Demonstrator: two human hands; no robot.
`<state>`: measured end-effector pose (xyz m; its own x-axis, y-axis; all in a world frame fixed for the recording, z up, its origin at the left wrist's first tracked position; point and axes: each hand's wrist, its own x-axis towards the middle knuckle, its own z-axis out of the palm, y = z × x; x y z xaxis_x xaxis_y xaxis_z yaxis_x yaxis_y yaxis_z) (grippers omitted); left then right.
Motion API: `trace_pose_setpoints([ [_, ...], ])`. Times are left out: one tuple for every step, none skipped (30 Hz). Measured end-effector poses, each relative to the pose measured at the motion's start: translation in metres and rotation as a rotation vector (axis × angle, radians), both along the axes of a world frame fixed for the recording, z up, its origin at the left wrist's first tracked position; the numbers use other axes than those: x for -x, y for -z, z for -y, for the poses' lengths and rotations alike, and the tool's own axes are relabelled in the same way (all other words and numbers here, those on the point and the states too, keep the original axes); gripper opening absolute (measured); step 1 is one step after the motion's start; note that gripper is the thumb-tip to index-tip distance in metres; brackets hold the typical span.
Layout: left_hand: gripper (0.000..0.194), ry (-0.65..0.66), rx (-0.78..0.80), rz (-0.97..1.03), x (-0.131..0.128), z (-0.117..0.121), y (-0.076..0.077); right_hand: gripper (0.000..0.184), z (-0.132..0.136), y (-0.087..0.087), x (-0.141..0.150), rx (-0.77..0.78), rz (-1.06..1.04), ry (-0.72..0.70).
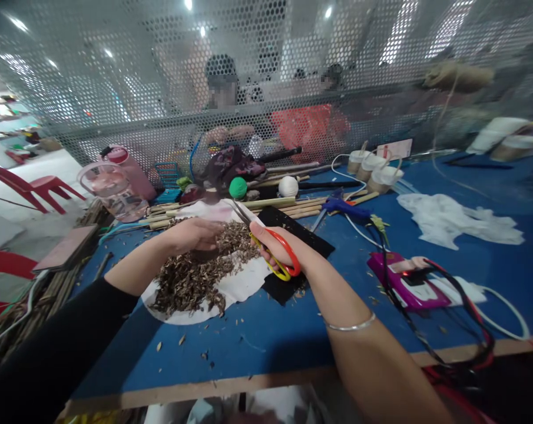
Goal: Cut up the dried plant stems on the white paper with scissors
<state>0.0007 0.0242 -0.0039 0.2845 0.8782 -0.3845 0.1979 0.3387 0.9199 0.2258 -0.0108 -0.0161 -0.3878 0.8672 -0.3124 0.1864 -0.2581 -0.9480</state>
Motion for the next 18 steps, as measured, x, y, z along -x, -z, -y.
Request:
trace_pose_setpoints([
  [0.027, -0.014, 0.053, 0.031, 0.001, 0.0, -0.001, 0.056, 0.0, 0.0, 0.0, 0.0, 0.006, -0.004],
  [0.031, -0.02, 0.1, 0.054, 0.003, 0.0, -0.002, 0.057, 0.0, 0.0, 0.0, 0.0, 0.013, -0.009],
  [0.035, -0.02, 0.134, 0.075, 0.004, 0.0, -0.004, 0.057, 0.0, 0.001, 0.0, -0.003, 0.019, -0.014],
  [0.038, -0.018, 0.149, 0.101, 0.006, 0.0, -0.005, 0.057, 0.001, 0.001, 0.0, -0.009, 0.025, -0.018],
  [0.039, -0.015, 0.157, 0.123, 0.007, 0.001, -0.006, 0.057, 0.001, 0.001, 0.0, -0.018, 0.03, -0.022],
  [0.039, -0.012, 0.161, 0.138, 0.009, 0.001, -0.006, 0.057, 0.001, 0.002, 0.0, -0.028, 0.036, -0.025],
  [0.039, -0.009, 0.162, 0.144, 0.011, 0.002, -0.006, 0.058, 0.001, 0.002, 0.0, -0.035, 0.04, -0.027],
  [0.037, -0.006, 0.161, 0.138, 0.012, 0.003, -0.005, 0.058, 0.001, 0.003, 0.0, -0.038, 0.044, -0.027],
  [0.036, 0.001, 0.152, 0.122, 0.013, 0.004, -0.004, 0.058, 0.001, 0.003, 0.0, -0.037, 0.045, -0.026],
  [0.035, 0.012, 0.131, 0.095, 0.014, 0.004, -0.003, 0.058, 0.001, 0.003, 0.0, -0.037, 0.046, -0.025],
  [0.034, 0.025, 0.096, 0.054, 0.014, 0.006, -0.003, 0.057, 0.001, 0.003, 0.0, -0.037, 0.046, -0.024],
  [0.035, 0.042, 0.052, -0.006, 0.014, 0.007, -0.002, 0.057, 0.001, 0.003, 0.0, -0.039, 0.046, -0.023],
  [0.037, 0.058, -0.002, -0.089, 0.014, 0.008, -0.001, 0.057, 0.001, 0.002, 0.0, -0.041, 0.049, -0.023],
  [0.038, 0.075, -0.07, -0.194, 0.013, 0.01, 0.0, 0.058, 0.001, 0.002, 0.0, -0.045, 0.054, -0.022],
  [0.039, 0.091, -0.16, -0.316, 0.012, 0.012, 0.001, 0.058, 0.001, 0.001, 0.0, -0.048, 0.06, -0.022],
  [0.037, 0.11, -0.272, -0.445, 0.01, 0.013, 0.002, 0.058, 0.001, 0.001, 0.0, -0.051, 0.066, -0.025],
  [0.033, 0.132, -0.398, -0.564, 0.007, 0.014, 0.004, 0.059, 0.001, 0.001, 0.001, -0.057, 0.071, -0.026],
  [0.029, 0.154, -0.524, -0.659, 0.004, 0.016, 0.006, 0.059, 0.001, 0.001, 0.001, -0.065, 0.076, -0.028],
])
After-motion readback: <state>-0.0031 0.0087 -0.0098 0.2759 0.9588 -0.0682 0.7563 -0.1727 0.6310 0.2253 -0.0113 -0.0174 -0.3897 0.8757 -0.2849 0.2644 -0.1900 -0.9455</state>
